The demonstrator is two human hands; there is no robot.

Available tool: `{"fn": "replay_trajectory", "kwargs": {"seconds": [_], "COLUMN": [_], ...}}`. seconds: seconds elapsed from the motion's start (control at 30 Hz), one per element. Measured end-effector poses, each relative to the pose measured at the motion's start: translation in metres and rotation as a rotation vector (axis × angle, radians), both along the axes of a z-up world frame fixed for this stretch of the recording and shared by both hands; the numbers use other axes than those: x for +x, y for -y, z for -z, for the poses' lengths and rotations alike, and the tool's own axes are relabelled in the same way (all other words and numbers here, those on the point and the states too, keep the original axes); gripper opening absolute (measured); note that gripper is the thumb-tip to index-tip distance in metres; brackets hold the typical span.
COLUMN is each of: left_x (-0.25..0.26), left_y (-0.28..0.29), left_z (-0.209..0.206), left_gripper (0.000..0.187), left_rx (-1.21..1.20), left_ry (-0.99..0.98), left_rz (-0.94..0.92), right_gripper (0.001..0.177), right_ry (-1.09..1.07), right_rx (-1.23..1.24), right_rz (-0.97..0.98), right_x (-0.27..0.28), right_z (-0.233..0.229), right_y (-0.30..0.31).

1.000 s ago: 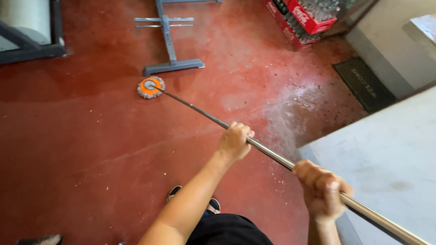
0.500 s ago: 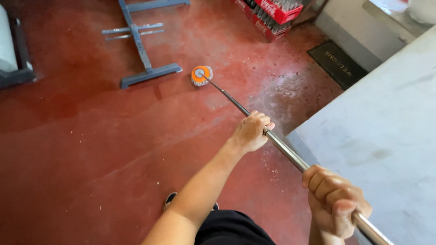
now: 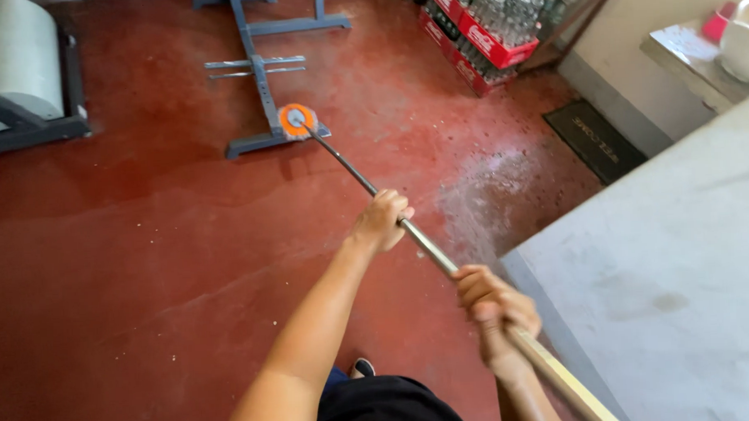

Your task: Mopping the floor and cleaning around gym equipment.

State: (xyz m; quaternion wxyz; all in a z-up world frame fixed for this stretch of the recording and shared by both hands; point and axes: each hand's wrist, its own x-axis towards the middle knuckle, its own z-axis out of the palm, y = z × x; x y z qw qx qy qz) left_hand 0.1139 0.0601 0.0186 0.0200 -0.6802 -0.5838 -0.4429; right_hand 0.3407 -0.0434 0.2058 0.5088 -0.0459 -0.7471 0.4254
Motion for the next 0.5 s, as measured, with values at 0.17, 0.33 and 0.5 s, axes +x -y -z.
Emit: {"fn": "replay_trajectory", "kwargs": {"seconds": [0.17,0.33,0.5], "left_x": [-0.026,-0.06,-0.08], "left_y": [0.001,-0.011,-0.031], "left_z": [0.026,0.055,0.067], "left_gripper": [0.02,0.023,0.029], "left_rx": [0.043,-0.292,-0.53], "left_ry": [0.127,0.087,0.181], "left_rz": [-0.061,-0.346,-0.536], "right_gripper": [0.031,0.018,0.033], "right_ry": [0.163,0.129,0.286], "right_rx": [0.123,0.276,0.141], "right_rz": [-0.126,-0.319,-0.168], "right_x": [-0.004,0.014,0.032], "right_z": [-0.013,-0.042,-0.036], "right_y": [0.001,0.012,0.016]}}
